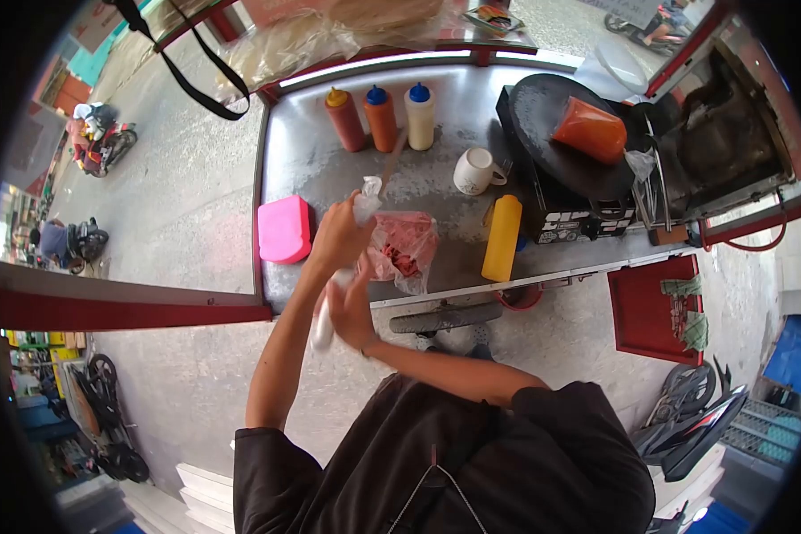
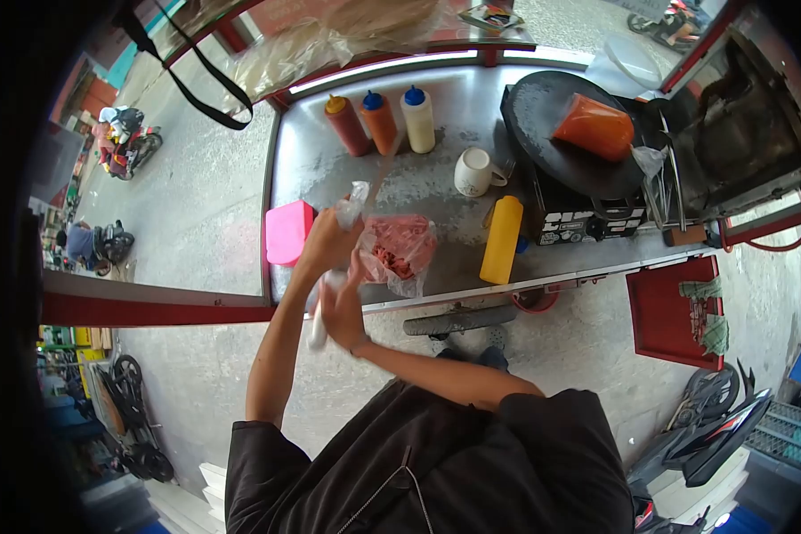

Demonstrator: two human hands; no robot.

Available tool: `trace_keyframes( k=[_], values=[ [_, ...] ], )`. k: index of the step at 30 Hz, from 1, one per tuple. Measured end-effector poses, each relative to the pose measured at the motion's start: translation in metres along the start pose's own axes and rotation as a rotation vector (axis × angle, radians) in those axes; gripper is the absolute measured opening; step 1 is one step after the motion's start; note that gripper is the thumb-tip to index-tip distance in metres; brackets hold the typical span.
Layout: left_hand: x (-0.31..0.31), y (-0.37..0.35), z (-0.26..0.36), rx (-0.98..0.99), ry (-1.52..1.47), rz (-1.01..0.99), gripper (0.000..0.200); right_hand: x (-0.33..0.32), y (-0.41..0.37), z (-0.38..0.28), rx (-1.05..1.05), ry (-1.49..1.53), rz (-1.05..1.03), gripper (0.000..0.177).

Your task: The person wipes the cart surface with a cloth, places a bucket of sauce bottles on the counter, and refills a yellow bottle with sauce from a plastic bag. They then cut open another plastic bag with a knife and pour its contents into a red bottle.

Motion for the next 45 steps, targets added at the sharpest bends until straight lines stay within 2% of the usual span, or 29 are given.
trace_keyframes(
  k=[1, 2, 3, 5, 7, 9, 11, 12, 13, 15, 17, 18, 19, 21, 23, 24, 26, 27, 28, 29, 30, 31, 33, 34, 39, 43, 45],
  values=[
    [-0.009, -0.002, 0.001, -0.043, -0.069, -0.029, 0.043, 0.001, 0.021, 0.006, -0.199, -0.212, 0.071, 0.075],
    [-0.018, -0.006, 0.007, -0.080, -0.142, -0.036, 0.029, 0.006, 0.033, 0.027, -0.225, -0.321, 0.100, 0.076],
    [-0.019, -0.008, 0.005, -0.086, -0.146, -0.029, 0.029, 0.011, 0.019, 0.014, -0.226, -0.324, 0.090, 0.076],
    [-0.024, -0.008, 0.003, 0.022, -0.098, 0.027, 0.020, 0.025, -0.036, 0.000, 0.129, 0.269, -0.131, 0.077],
    [-0.025, -0.007, -0.007, 0.030, -0.110, 0.047, 0.020, 0.027, -0.049, 0.003, 0.118, 0.172, -0.144, 0.076],
    [-0.021, -0.008, -0.020, 0.029, -0.130, 0.064, 0.023, 0.023, -0.032, 0.013, 0.072, 0.188, -0.053, 0.075],
    [-0.021, -0.005, -0.034, 0.075, -0.121, 0.208, 0.032, 0.018, -0.021, 0.021, 0.021, 0.170, -0.054, 0.075],
    [-0.018, -0.004, -0.048, 0.035, -0.223, 0.287, 0.038, 0.009, -0.022, 0.016, 0.056, 0.183, -0.084, 0.075],
    [-0.016, -0.001, -0.063, 0.039, -0.231, 0.282, 0.038, -0.002, -0.022, 0.012, 0.092, 0.195, -0.110, 0.075],
    [-0.014, 0.005, -0.095, -0.206, -0.392, 0.244, 0.044, -0.040, -0.036, 0.004, 0.107, 0.172, -0.108, 0.072],
    [-0.008, 0.005, -0.115, -0.369, -0.568, 0.259, 0.047, -0.088, -0.046, -0.021, 0.133, -0.136, -0.233, 0.064],
    [-0.001, 0.005, -0.128, -0.458, -0.669, 0.224, 0.043, -0.118, -0.050, -0.029, 0.035, -0.250, -0.178, 0.062],
    [0.001, 0.004, -0.128, -0.452, -0.681, 0.213, 0.043, -0.148, -0.056, -0.035, -0.063, -0.364, -0.121, 0.060],
    [0.008, -0.002, -0.120, -0.386, -0.637, 0.273, 0.039, -0.224, -0.076, -0.032, -0.238, -0.551, 0.194, 0.059],
    [0.028, -0.003, -0.124, -0.275, -0.618, 0.373, 0.034, -0.280, -0.103, -0.060, -0.205, -0.425, 0.540, 0.056],
    [0.034, -0.006, -0.121, -0.221, -0.565, 0.454, 0.039, -0.304, -0.121, -0.069, -0.210, -0.447, 0.583, 0.056],
    [0.047, -0.019, -0.110, -0.166, -0.430, 0.583, 0.055, -0.351, -0.159, -0.074, -0.154, -0.274, 0.871, 0.054],
    [0.052, -0.027, -0.105, -0.167, -0.341, 0.631, 0.066, -0.366, -0.173, -0.078, -0.162, -0.278, 0.894, 0.054],
    [0.062, -0.032, -0.101, -0.154, -0.348, 0.623, 0.066, -0.382, -0.184, -0.077, -0.068, -0.273, 0.918, 0.054],
    [0.073, -0.037, -0.098, -0.163, -0.278, 0.711, 0.073, -0.399, -0.188, -0.076, 0.026, -0.267, 0.933, 0.054],
    [0.081, -0.043, -0.092, -0.173, -0.204, 0.798, 0.081, -0.415, -0.187, -0.072, 0.064, -0.238, 0.909, 0.052],
    [0.087, -0.046, -0.087, -0.165, -0.205, 0.798, 0.081, -0.431, -0.184, -0.069, 0.060, -0.233, 0.914, 0.052],
    [0.100, -0.054, -0.083, -0.352, -0.042, 0.653, 0.078, -0.455, -0.166, -0.066, 0.120, -0.108, 0.845, 0.051],
    [0.105, -0.054, -0.086, -0.294, 0.018, 0.653, 0.071, -0.467, -0.158, -0.065, 0.114, -0.103, 0.821, 0.050],
    [0.111, -0.062, -0.085, -0.380, 0.042, 0.635, 0.064, -0.511, -0.139, -0.062, 0.169, -0.002, 0.775, 0.051],
    [0.124, -0.073, -0.072, -0.424, 0.084, 0.644, 0.064, -0.554, -0.114, -0.063, 0.172, -0.071, 0.622, 0.052],
    [0.132, -0.083, -0.095, -0.433, 0.014, 0.616, 0.060, -0.581, -0.079, -0.067, 0.140, -0.112, 0.508, 0.054]
  ],
)
Point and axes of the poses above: each hand's wrist, its own y-axis towards the middle knuckle, its own x-axis out of the palm, z = x × y, the point moved 3 cm from there along y, towards the middle knuckle, and after that the axes turned 4 degrees about y, right-handed, at the moved point
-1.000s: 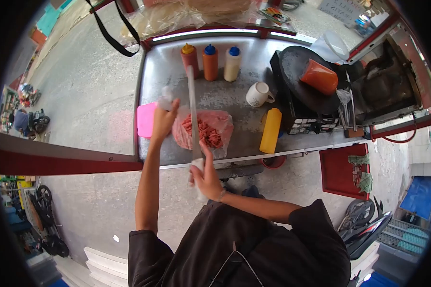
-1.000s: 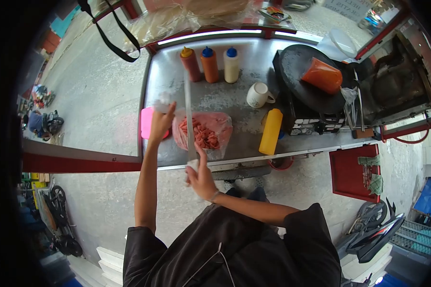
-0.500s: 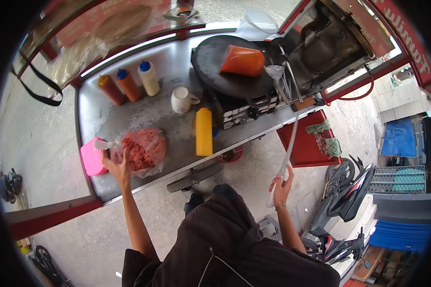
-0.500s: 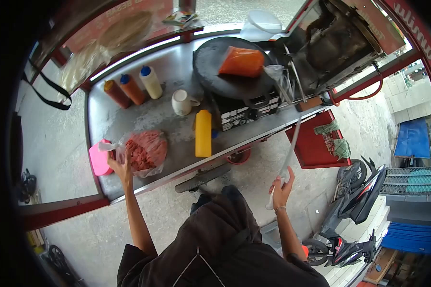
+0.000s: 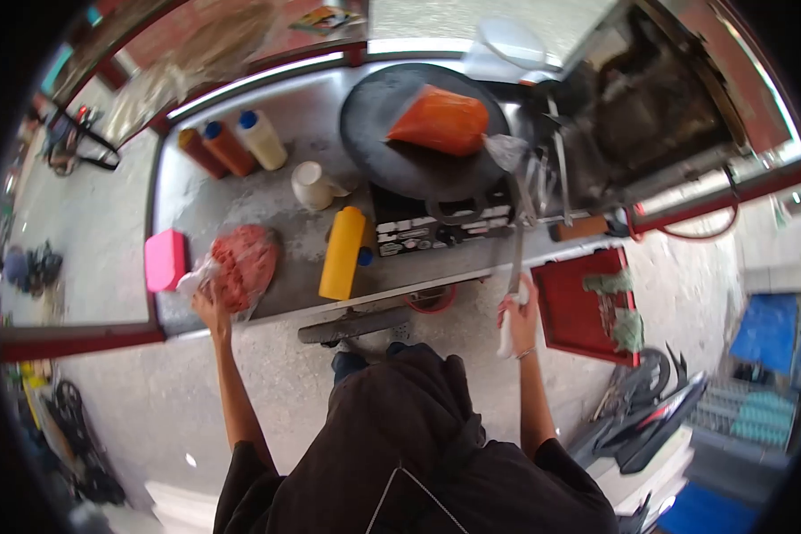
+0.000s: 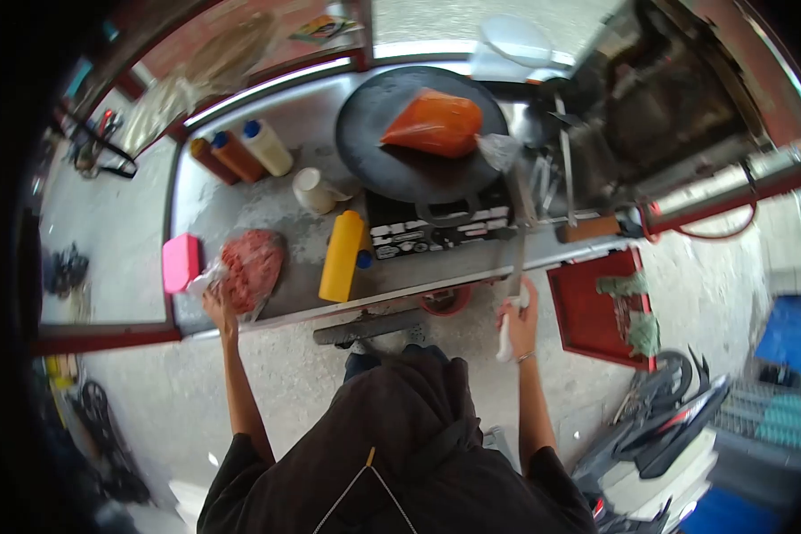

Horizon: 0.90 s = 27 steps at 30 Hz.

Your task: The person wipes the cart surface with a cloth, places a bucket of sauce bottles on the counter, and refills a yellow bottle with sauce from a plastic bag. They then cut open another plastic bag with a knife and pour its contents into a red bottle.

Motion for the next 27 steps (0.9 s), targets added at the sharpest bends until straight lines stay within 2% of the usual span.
trace_keyframes(
  k=[1, 3, 4, 5, 6, 7, 8, 9, 10, 11, 12, 13, 14, 15, 16, 17, 18, 19, 21, 23, 24, 25, 26, 27],
  values=[
    [-0.004, -0.006, 0.009, 0.030, -0.115, 0.022, 0.052, -0.003, 0.024, -0.004, 0.003, 0.003, -0.054, 0.055],
    [-0.017, -0.010, 0.027, -0.030, -0.231, -0.085, 0.051, -0.010, 0.073, -0.003, -0.012, -0.020, -0.124, 0.056],
    [-0.023, -0.012, 0.033, -0.070, -0.249, 0.009, 0.042, -0.019, 0.100, 0.006, 0.063, -0.091, -0.092, 0.056],
    [-0.028, -0.011, 0.036, -0.113, -0.334, -0.021, 0.044, -0.022, 0.116, 0.005, 0.033, -0.174, -0.082, 0.055],
    [-0.032, -0.007, 0.019, -0.196, -0.208, -0.131, 0.047, -0.028, 0.131, 0.010, -0.014, -0.224, -0.045, 0.054],
    [-0.028, -0.004, -0.002, -0.138, -0.250, -0.058, 0.047, -0.021, 0.128, -0.004, -0.078, -0.332, -0.015, 0.052],
    [-0.027, -0.008, -0.019, -0.078, -0.290, 0.010, 0.048, -0.026, 0.132, -0.007, -0.219, -0.591, -0.008, 0.057],
    [-0.040, -0.016, -0.014, -0.101, -0.285, 0.043, 0.048, -0.027, 0.129, -0.011, -0.323, -0.832, 0.038, 0.060],
    [-0.053, -0.023, 0.003, -0.114, -0.263, 0.037, 0.049, -0.020, 0.108, -0.024, -0.598, -1.260, 0.206, 0.062],
    [-0.062, -0.028, 0.011, -0.124, -0.243, 0.028, 0.052, 0.009, 0.073, -0.061, -0.450, -1.362, 0.184, 0.054],
    [-0.068, -0.034, 0.006, -0.136, -0.242, 0.054, 0.052, 0.017, 0.064, -0.063, -0.457, -1.248, -0.008, 0.049],
    [-0.072, -0.041, 0.003, -0.012, -0.101, 0.004, 0.058, 0.027, 0.053, -0.062, -0.452, -1.130, -0.195, 0.043],
    [-0.078, -0.048, -0.001, 0.113, 0.045, -0.052, 0.064, 0.068, 0.029, -0.078, -0.315, -0.857, -0.364, 0.035],
    [-0.081, -0.053, 0.004, 0.088, 0.050, -0.075, 0.071, 0.114, 0.003, -0.093, -0.290, -0.699, -0.542, 0.033],
    [-0.081, -0.055, 0.007, 0.097, 0.079, -0.029, 0.072, 0.160, -0.024, -0.116, -0.368, -0.675, -0.663, 0.032],
    [-0.086, -0.054, 0.029, 0.096, 0.071, 0.110, 0.075, 0.203, -0.043, -0.129, -0.449, -0.650, -0.780, 0.031],
    [-0.094, -0.052, 0.061, 0.094, 0.059, 0.247, 0.078, 0.234, -0.048, -0.122, -0.443, -0.592, -0.911, 0.030],
    [-0.097, -0.045, 0.087, 0.091, 0.049, 0.254, 0.078, 0.263, -0.048, -0.110, -0.438, -0.534, -1.040, 0.029],
    [-0.100, -0.025, 0.127, 0.288, 0.113, 0.260, 0.080, 0.324, -0.038, -0.076, -0.517, -0.565, -1.129, 0.034],
    [-0.069, 0.008, 0.091, 0.420, 0.293, 0.167, 0.067, 0.387, -0.031, -0.057, -0.562, -0.599, -1.173, 0.050],
    [-0.048, 0.026, 0.063, 0.509, 0.434, 0.131, 0.063, 0.413, -0.024, -0.042, -0.696, -0.651, -1.145, 0.068],
    [-0.046, 0.048, 0.052, 0.506, 0.421, 0.134, 0.063, 0.435, -0.019, -0.031, -0.831, -0.702, -1.114, 0.086],
    [-0.043, 0.073, 0.032, 0.170, 0.076, -0.089, 0.058, 0.451, -0.015, -0.028, -0.835, -0.713, -1.109, 0.086],
    [-0.035, 0.083, 0.014, -0.170, -0.268, -0.314, 0.053, 0.464, -0.012, -0.022, -0.789, -0.889, -1.131, 0.103]
  ],
)
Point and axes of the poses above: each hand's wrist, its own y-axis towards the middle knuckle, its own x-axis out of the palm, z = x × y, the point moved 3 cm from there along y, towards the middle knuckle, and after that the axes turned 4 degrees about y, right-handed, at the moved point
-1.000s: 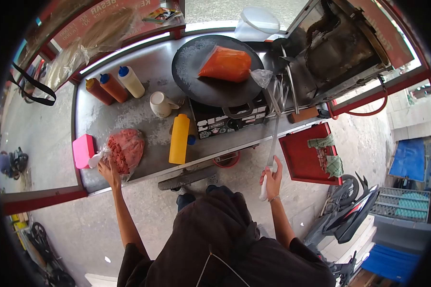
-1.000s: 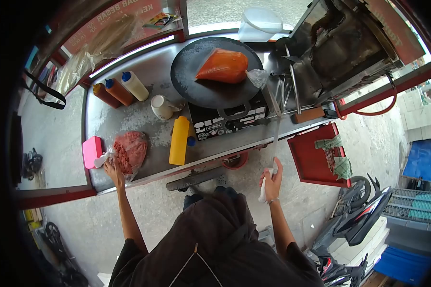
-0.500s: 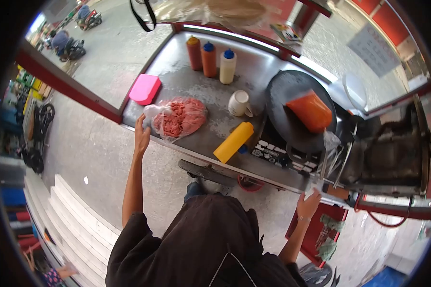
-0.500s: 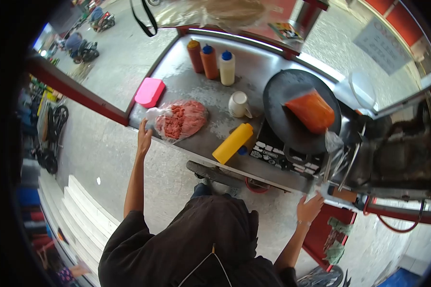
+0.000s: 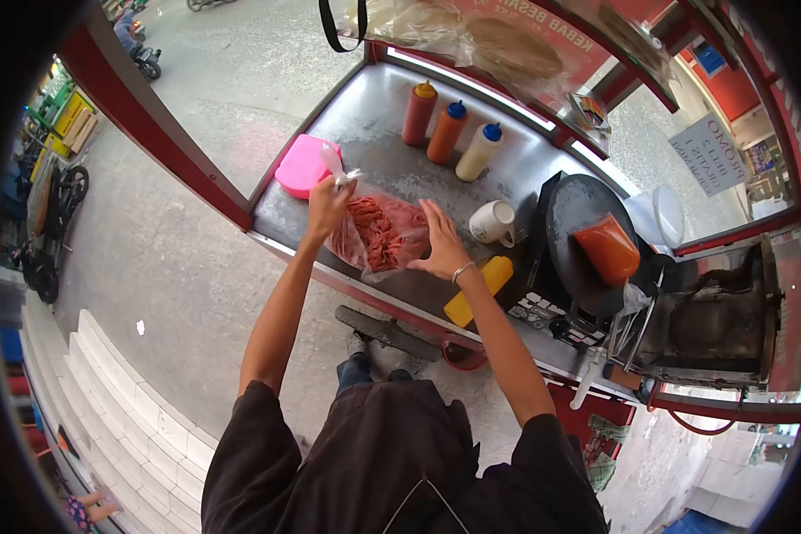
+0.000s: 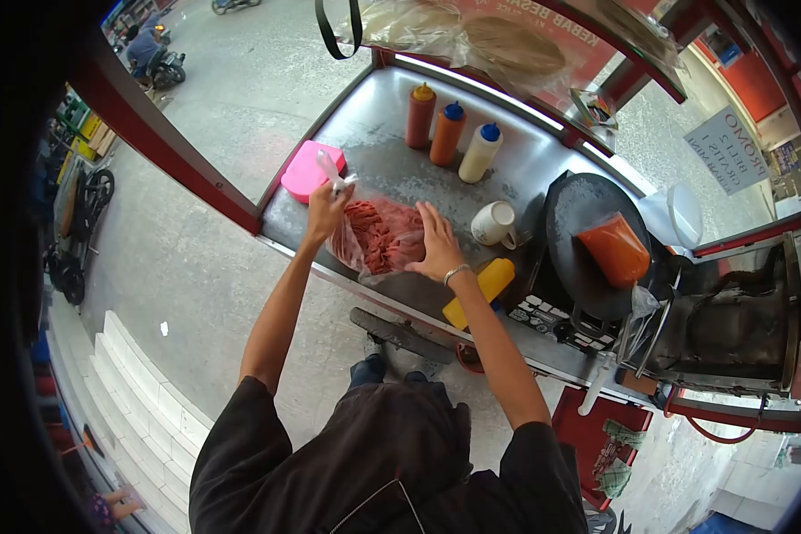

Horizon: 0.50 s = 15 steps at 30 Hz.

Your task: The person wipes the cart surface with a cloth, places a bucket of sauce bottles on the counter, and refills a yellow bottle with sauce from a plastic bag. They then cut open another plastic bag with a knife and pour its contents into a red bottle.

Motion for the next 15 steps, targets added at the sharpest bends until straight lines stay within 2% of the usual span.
trace_keyframes(
  k=[1, 2, 3, 5, 7, 8, 9, 10, 11, 12, 15],
  values=[
    [0.002, 0.005, -0.009, 0.001, -0.011, -0.008, 0.053, 0.006, 0.010, 0.004, 0.088, -0.097, -0.109, 0.120],
    [0.000, 0.007, -0.012, 0.037, -0.042, 0.149, 0.049, 0.010, 0.017, 0.005, 0.105, -0.118, -0.154, 0.138],
    [-0.003, 0.009, -0.015, 0.072, -0.071, 0.308, 0.045, 0.012, 0.020, 0.004, 0.115, -0.125, -0.156, 0.138],
    [-0.005, 0.004, -0.012, 0.138, 0.023, 0.349, 0.047, 0.017, 0.024, 0.002, 0.162, -0.203, -0.253, 0.142],
    [-0.014, -0.012, 0.002, 0.386, 0.064, 0.427, 0.059, 0.020, 0.026, 0.003, 0.160, -0.249, -0.232, 0.142],
    [-0.011, -0.016, -0.006, 0.412, 0.017, 0.443, 0.069, 0.019, 0.028, 0.003, 0.137, -0.247, -0.218, 0.140],
    [-0.012, -0.022, -0.007, 0.413, 0.011, 0.432, 0.069, 0.018, 0.029, 0.002, 0.115, -0.243, -0.205, 0.139],
    [-0.013, -0.028, -0.009, 0.371, -0.152, 0.424, 0.073, 0.017, 0.031, 0.002, 0.105, -0.243, -0.187, 0.131],
    [-0.014, -0.031, -0.013, 0.329, -0.314, 0.416, 0.077, 0.017, 0.033, 0.006, 0.114, -0.244, -0.183, 0.131],
    [-0.016, -0.032, -0.016, 0.349, -0.383, 0.476, 0.081, 0.018, 0.034, 0.008, 0.082, -0.210, -0.179, 0.128],
    [-0.020, -0.046, -0.022, 0.437, -0.384, 0.487, 0.085, 0.018, 0.034, 0.008, 0.062, -0.166, -0.162, 0.123]
  ],
)
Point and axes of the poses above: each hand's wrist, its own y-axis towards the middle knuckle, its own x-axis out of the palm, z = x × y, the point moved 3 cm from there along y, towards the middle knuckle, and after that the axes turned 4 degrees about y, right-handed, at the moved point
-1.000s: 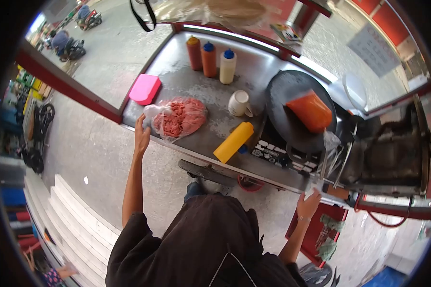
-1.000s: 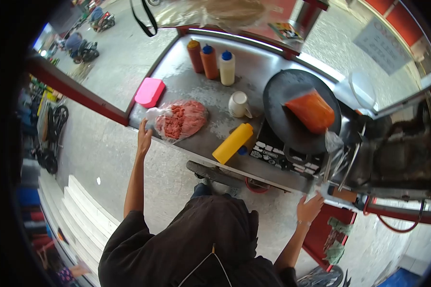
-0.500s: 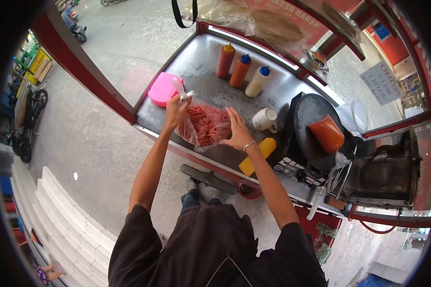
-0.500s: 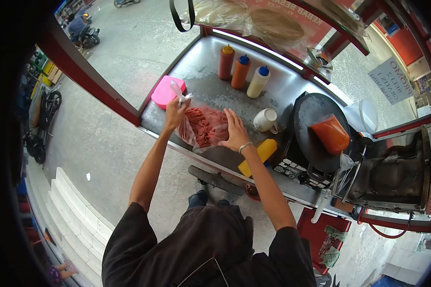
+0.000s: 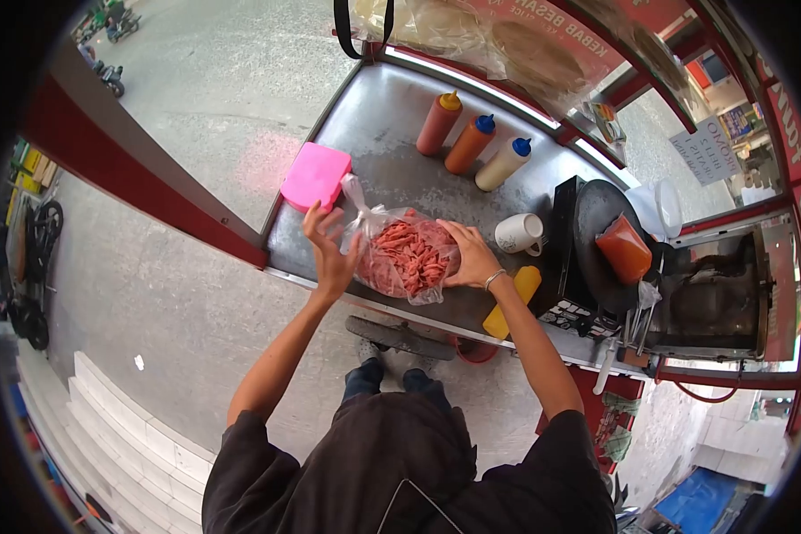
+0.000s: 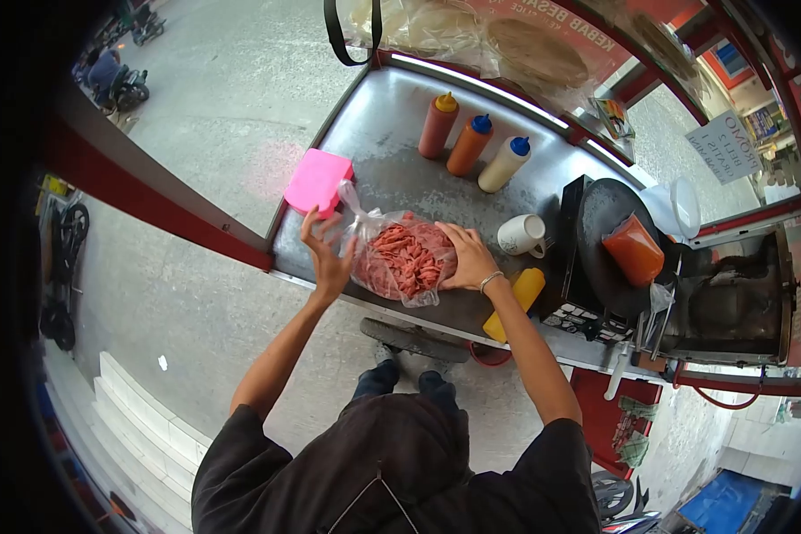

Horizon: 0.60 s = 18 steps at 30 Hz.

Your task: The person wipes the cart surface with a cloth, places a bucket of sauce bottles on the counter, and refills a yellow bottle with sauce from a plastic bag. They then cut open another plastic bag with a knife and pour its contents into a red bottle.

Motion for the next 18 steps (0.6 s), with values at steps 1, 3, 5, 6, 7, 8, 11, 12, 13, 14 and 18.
trace_keyframes(
  k=[1, 3, 5, 6, 7, 8, 11, 12, 13, 14, 18],
  values=[
    [-0.005, 0.003, 0.005, 0.310, 0.227, -0.021, 0.087, 0.001, 0.000, -0.001, 0.005, 0.004, 0.001, 0.122],
    [-0.013, 0.013, 0.035, 0.355, 0.345, -0.342, 0.093, 0.000, -0.001, -0.006, 0.035, 0.003, 0.016, 0.121],
    [-0.004, 0.012, 0.036, 0.326, 0.453, -0.707, 0.121, 0.000, -0.003, -0.012, 0.072, 0.004, 0.030, 0.121],
    [-0.003, 0.013, 0.029, 0.329, 0.444, -0.717, 0.121, 0.001, -0.002, -0.015, 0.079, 0.009, 0.045, 0.122],
    [0.000, 0.013, 0.019, 0.281, 0.499, -0.792, 0.127, 0.001, -0.001, -0.018, 0.085, 0.013, 0.058, 0.123],
    [0.004, 0.015, 0.015, 0.232, 0.552, -0.863, 0.134, 0.004, 0.001, -0.016, 0.098, 0.008, 0.060, 0.123],
    [0.013, 0.012, 0.011, 0.239, 0.537, -0.906, 0.136, 0.016, 0.006, -0.006, 0.055, 0.032, 0.158, 0.119],
    [0.015, 0.015, 0.012, 0.230, 0.516, -0.958, 0.135, 0.016, 0.008, -0.002, 0.055, 0.021, 0.163, 0.119],
    [0.016, 0.016, 0.015, 0.255, 0.500, -0.922, 0.131, 0.017, 0.010, 0.003, 0.079, 0.230, 0.119, 0.118],
    [0.017, 0.016, 0.013, 0.264, 0.499, -0.915, 0.131, 0.016, 0.011, 0.005, 0.101, 0.443, 0.073, 0.117],
    [0.018, 0.014, 0.012, 0.111, 0.323, -0.907, 0.119, 0.028, 0.011, 0.001, 0.038, 1.259, 0.043, 0.101]
  ],
)
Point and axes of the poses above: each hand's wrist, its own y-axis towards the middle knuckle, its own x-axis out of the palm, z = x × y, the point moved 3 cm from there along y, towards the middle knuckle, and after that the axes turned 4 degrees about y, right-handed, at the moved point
